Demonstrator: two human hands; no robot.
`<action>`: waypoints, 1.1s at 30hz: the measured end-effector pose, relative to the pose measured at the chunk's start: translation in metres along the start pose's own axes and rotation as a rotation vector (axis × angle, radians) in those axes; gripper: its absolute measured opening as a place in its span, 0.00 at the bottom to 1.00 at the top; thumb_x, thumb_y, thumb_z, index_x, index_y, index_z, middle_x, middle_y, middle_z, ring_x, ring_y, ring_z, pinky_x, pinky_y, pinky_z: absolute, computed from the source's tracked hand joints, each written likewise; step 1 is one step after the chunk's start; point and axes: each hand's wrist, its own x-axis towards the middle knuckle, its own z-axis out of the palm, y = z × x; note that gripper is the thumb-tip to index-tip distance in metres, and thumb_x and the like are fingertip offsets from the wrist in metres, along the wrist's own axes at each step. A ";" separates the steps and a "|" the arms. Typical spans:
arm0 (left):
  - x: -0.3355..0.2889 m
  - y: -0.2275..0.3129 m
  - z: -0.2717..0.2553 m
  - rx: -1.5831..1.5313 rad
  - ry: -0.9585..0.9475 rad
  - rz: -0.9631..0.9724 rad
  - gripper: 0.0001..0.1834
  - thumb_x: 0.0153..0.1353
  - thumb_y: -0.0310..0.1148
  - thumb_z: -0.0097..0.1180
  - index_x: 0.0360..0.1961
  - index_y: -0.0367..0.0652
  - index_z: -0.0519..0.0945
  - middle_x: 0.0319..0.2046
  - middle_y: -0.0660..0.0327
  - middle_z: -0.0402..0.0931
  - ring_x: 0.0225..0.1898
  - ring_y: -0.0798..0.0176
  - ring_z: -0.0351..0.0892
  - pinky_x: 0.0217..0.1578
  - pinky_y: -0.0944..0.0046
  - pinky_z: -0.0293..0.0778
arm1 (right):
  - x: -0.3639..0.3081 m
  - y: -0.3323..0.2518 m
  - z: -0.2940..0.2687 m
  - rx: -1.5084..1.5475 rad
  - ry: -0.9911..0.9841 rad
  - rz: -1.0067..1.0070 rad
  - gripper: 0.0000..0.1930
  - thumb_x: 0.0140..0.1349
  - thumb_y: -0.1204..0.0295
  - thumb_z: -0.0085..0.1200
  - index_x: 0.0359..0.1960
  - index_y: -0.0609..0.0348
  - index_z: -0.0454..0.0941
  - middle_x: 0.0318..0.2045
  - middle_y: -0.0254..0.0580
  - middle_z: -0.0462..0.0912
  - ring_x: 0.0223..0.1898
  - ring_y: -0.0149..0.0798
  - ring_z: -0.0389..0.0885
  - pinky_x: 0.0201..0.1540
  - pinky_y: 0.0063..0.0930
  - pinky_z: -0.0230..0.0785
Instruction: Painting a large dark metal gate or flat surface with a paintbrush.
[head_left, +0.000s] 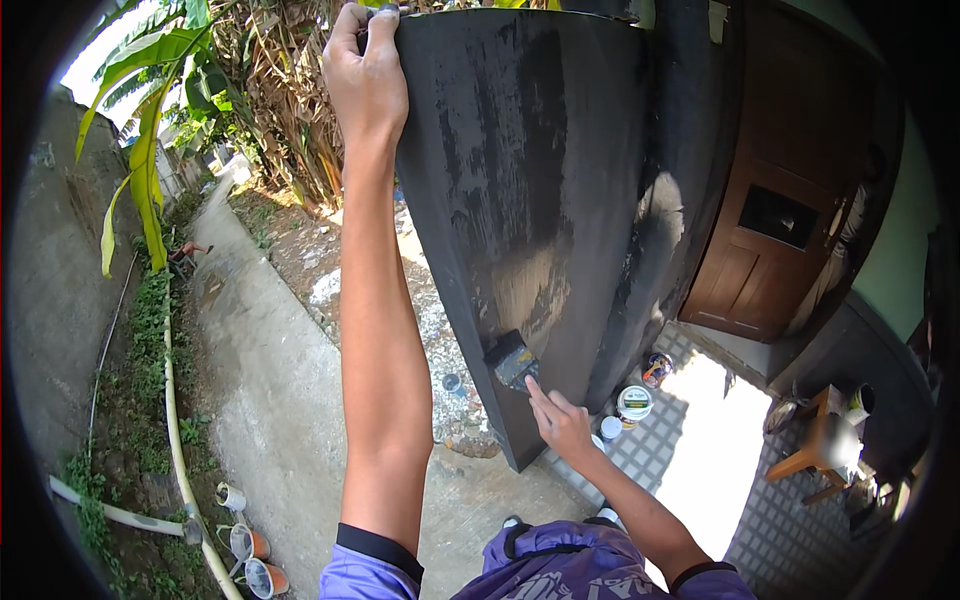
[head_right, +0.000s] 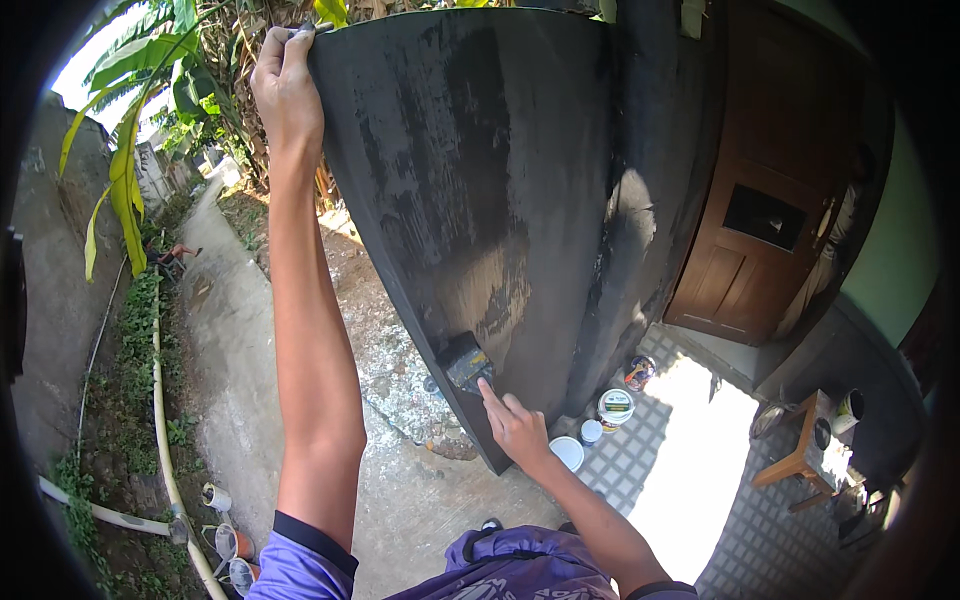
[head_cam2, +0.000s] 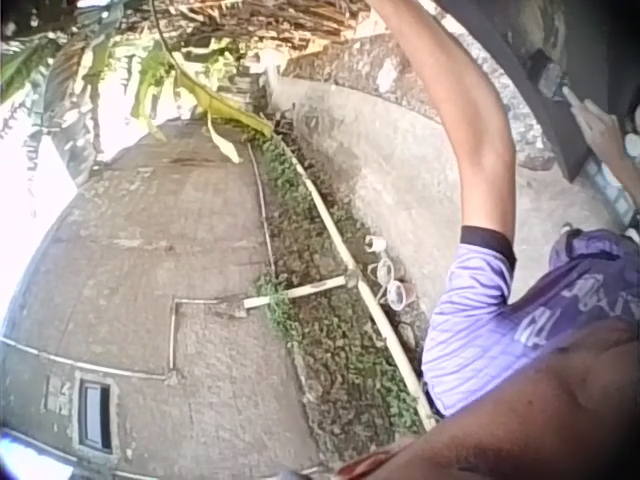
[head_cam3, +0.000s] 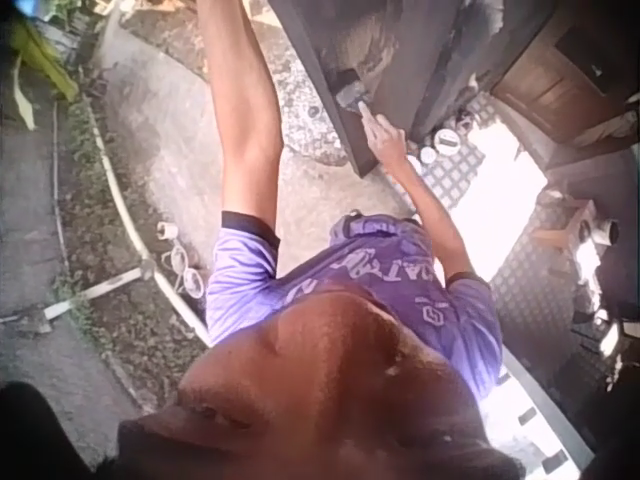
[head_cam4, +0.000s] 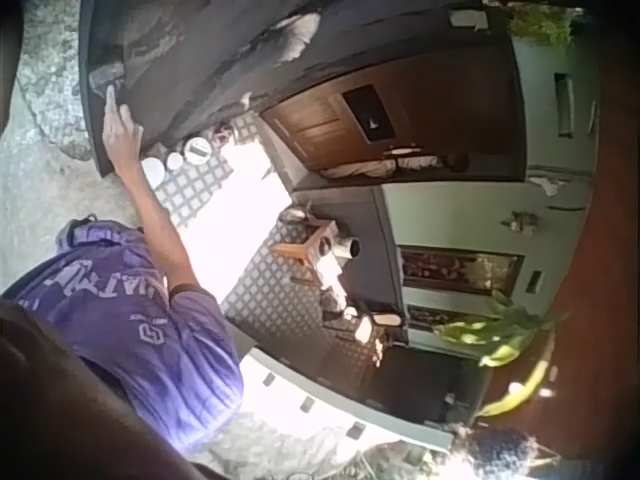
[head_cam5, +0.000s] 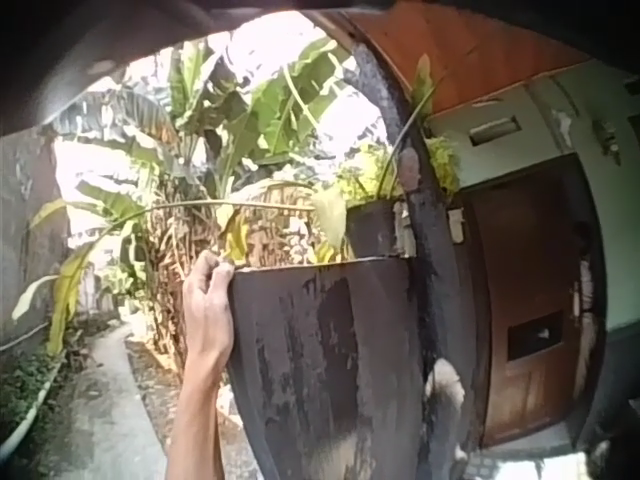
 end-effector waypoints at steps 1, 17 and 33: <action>0.000 0.001 0.004 -0.013 0.016 -0.013 0.13 0.66 0.36 0.48 0.26 0.42 0.73 0.20 0.72 0.63 0.25 0.76 0.57 0.28 0.71 0.55 | -0.031 0.015 0.006 -0.008 -0.135 0.101 0.23 0.59 0.71 0.58 0.59 0.47 0.75 0.19 0.44 0.72 0.20 0.49 0.75 0.23 0.42 0.68; 0.004 0.003 -0.010 -0.038 -0.121 -0.124 0.12 0.61 0.36 0.47 0.31 0.39 0.79 0.23 0.67 0.71 0.28 0.72 0.65 0.33 0.69 0.61 | 0.221 -0.049 -0.150 0.358 0.594 -0.180 0.17 0.61 0.75 0.57 0.52 0.61 0.79 0.26 0.51 0.82 0.25 0.34 0.79 0.32 0.24 0.70; -0.001 -0.001 -0.007 -0.163 -0.112 -0.048 0.14 0.61 0.32 0.44 0.35 0.36 0.81 0.28 0.62 0.77 0.31 0.72 0.70 0.37 0.70 0.66 | 0.028 0.010 -0.009 0.091 0.163 -0.052 0.24 0.60 0.74 0.58 0.60 0.49 0.75 0.18 0.38 0.66 0.15 0.41 0.68 0.19 0.34 0.66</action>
